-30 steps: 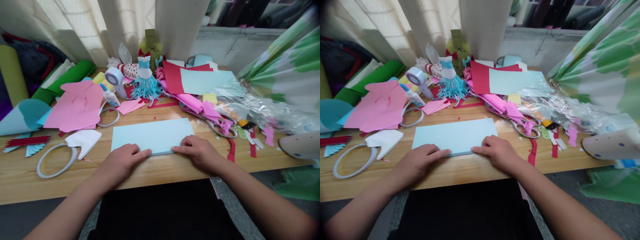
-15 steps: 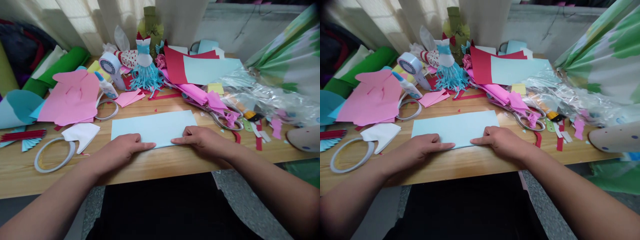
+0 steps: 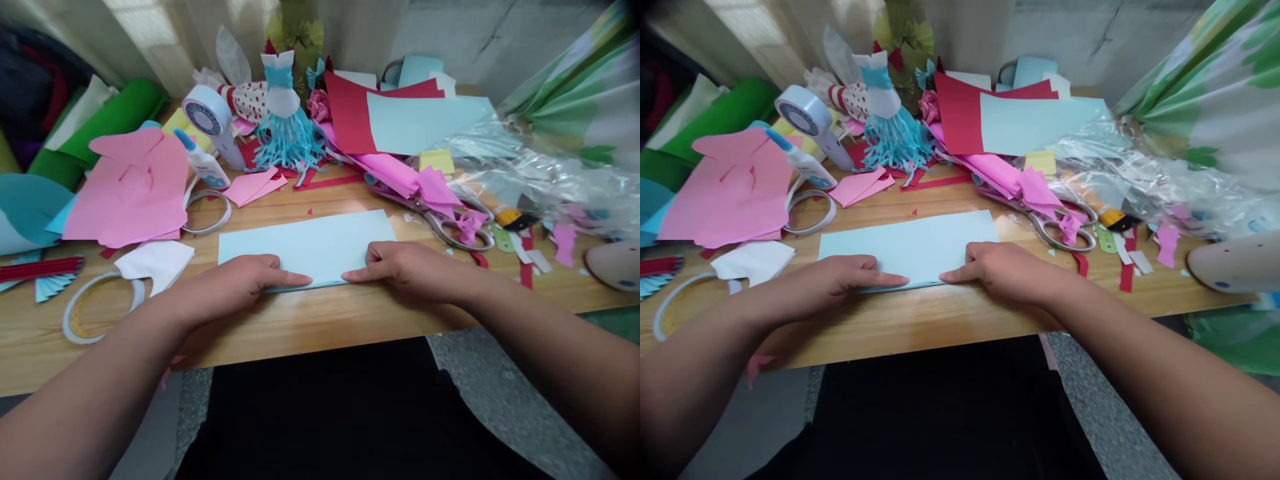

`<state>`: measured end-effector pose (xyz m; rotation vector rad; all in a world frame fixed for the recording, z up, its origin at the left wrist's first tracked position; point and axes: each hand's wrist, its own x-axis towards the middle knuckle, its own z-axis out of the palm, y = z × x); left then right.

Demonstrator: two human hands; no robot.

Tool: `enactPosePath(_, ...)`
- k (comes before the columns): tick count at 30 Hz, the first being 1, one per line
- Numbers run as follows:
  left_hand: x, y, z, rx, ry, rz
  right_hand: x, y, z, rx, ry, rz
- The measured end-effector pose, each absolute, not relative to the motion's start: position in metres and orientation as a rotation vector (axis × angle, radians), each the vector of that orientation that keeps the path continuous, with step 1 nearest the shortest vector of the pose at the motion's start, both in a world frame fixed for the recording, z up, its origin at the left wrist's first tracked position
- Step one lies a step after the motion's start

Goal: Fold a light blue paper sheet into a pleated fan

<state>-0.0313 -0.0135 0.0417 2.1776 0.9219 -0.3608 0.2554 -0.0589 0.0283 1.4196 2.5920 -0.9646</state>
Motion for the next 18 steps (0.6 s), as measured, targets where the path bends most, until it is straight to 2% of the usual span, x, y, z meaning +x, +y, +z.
enactPosePath(7, -0.032, -0.016, 0.042, 2.181, 0.931, -0.42, 0.252, -0.061, 0.029, 1.634, 2.412, -1.055)
enactPosePath(13, -0.027, -0.022, 0.041, 1.985, 1.182, -0.346, 0.25, -0.063, 0.029, 1.772, 2.331, -1.071)
enactPosePath(18, -0.023, -0.029, 0.043, 1.978, 1.241, -0.318, 0.251, -0.066, 0.028, 1.605, 2.549, -0.84)
